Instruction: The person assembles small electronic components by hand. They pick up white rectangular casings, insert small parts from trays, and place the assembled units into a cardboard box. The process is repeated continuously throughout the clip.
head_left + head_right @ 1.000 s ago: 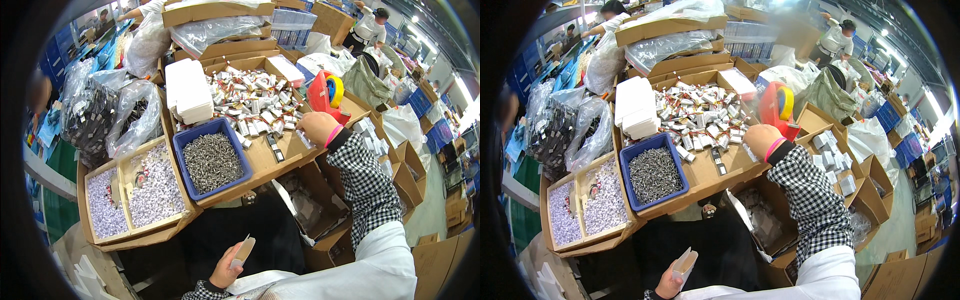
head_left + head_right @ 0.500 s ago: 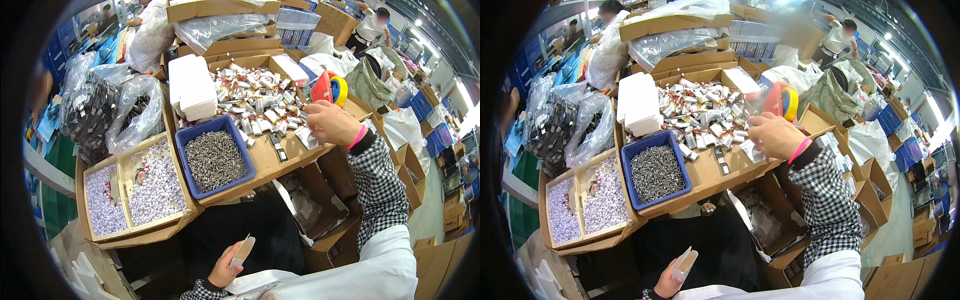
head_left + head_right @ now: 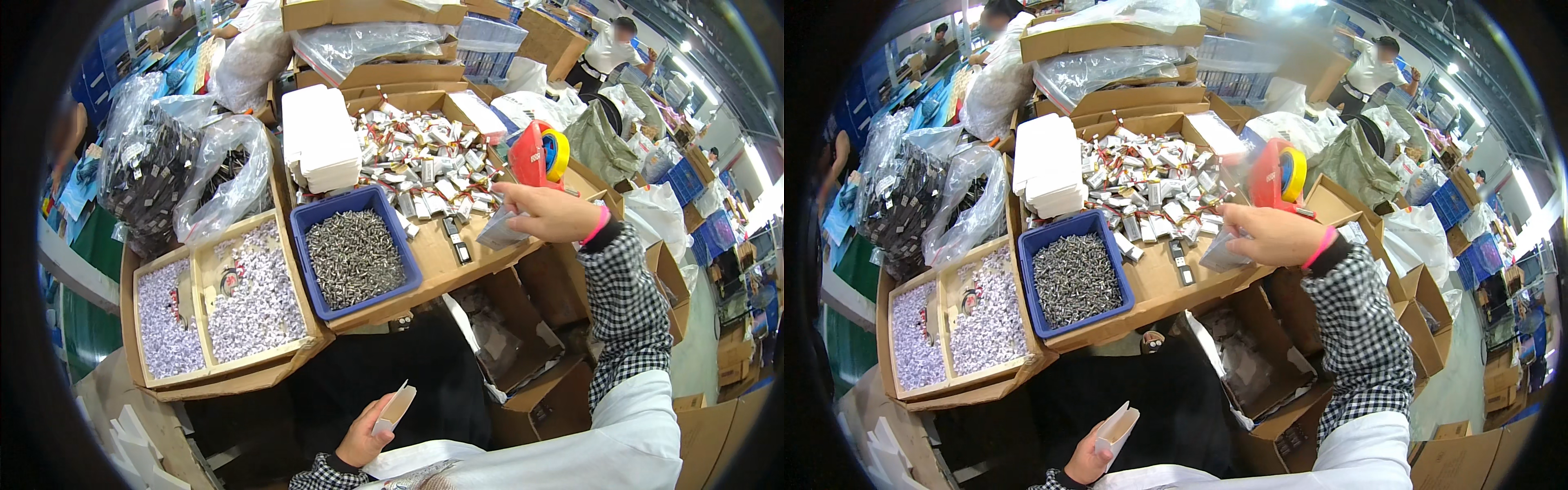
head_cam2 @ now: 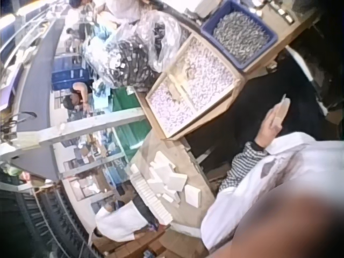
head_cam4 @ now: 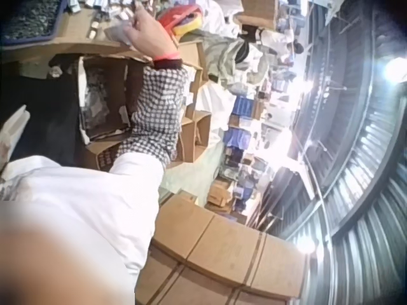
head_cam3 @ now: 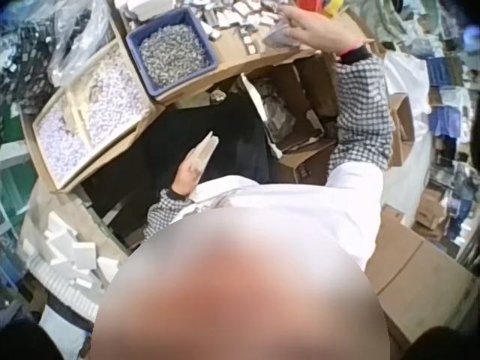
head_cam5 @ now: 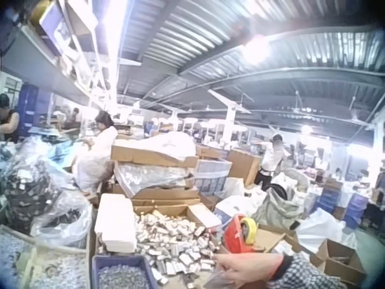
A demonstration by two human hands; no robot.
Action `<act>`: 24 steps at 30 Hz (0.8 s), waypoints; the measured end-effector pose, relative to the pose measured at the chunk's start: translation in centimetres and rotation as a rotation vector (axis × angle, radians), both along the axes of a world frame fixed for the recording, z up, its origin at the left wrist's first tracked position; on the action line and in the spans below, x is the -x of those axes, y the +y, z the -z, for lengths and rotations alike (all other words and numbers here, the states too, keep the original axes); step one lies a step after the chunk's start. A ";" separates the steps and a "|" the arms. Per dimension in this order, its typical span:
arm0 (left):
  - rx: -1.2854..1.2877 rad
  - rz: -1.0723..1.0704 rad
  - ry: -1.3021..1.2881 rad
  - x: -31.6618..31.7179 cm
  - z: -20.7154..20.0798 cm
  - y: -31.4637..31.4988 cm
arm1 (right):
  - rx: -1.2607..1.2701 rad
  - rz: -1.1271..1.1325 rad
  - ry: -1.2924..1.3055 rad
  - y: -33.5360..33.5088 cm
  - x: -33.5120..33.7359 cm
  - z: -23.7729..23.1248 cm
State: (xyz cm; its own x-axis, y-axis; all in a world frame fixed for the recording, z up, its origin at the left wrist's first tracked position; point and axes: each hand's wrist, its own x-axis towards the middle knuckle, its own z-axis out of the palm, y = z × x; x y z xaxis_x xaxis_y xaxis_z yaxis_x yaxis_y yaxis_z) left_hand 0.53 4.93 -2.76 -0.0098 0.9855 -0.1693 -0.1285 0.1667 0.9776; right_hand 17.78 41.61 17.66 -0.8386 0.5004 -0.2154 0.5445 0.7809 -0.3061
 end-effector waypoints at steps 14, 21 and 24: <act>0.012 0.009 -0.007 0.8 -0.1 -0.5 | 0.199 0.231 0.190 0.5 2.6 1.1; -0.023 0.033 -0.038 0.8 0.2 -0.5 | -0.077 0.121 0.105 2.4 2.9 4.1; -0.017 0.006 -0.019 0.7 0.2 -0.8 | -0.168 0.078 0.186 3.7 3.3 4.8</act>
